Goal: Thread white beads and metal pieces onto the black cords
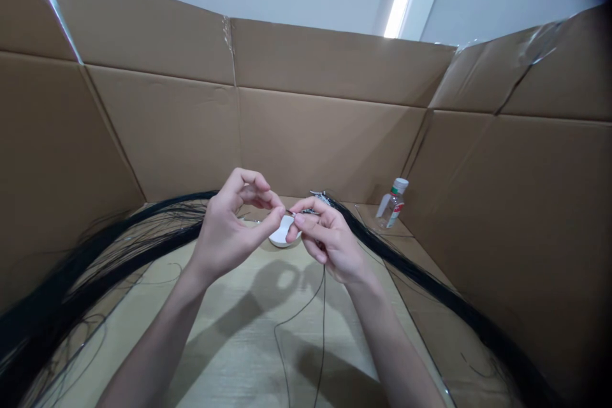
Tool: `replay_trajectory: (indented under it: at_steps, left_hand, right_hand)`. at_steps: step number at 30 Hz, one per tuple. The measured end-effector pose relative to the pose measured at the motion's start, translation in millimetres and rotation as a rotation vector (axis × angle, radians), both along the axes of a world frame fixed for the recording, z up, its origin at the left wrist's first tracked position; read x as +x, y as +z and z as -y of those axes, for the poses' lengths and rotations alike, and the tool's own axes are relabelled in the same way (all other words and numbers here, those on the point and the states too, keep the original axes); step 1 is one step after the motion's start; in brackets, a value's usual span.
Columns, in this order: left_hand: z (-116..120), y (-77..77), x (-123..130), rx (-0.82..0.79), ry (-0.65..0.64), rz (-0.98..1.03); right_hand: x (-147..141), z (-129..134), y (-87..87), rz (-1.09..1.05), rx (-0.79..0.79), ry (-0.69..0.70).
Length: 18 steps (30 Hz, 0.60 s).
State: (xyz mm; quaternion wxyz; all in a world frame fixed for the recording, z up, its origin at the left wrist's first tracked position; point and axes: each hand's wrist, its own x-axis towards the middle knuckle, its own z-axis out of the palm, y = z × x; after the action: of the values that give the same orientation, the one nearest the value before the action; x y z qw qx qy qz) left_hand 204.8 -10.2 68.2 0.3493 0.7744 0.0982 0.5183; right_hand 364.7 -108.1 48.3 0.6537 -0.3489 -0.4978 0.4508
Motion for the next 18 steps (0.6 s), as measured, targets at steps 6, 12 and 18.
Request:
replay_trajectory:
  at_steps: [6,12,18]
  left_hand:
    - [-1.3,3.7,-3.8,0.018,0.041,-0.073]
    - [-2.0,3.9,-0.3,-0.056,0.059,-0.056]
    - [-5.0,4.4,2.9,-0.182,0.042,0.023]
  right_hand:
    - [-5.3,-0.6,2.0,0.072,-0.008,-0.065]
    - [-4.9,-2.3,1.6,0.058,-0.081,-0.095]
    - [-0.8,-4.1,-1.5,-0.052,-0.155,-0.035]
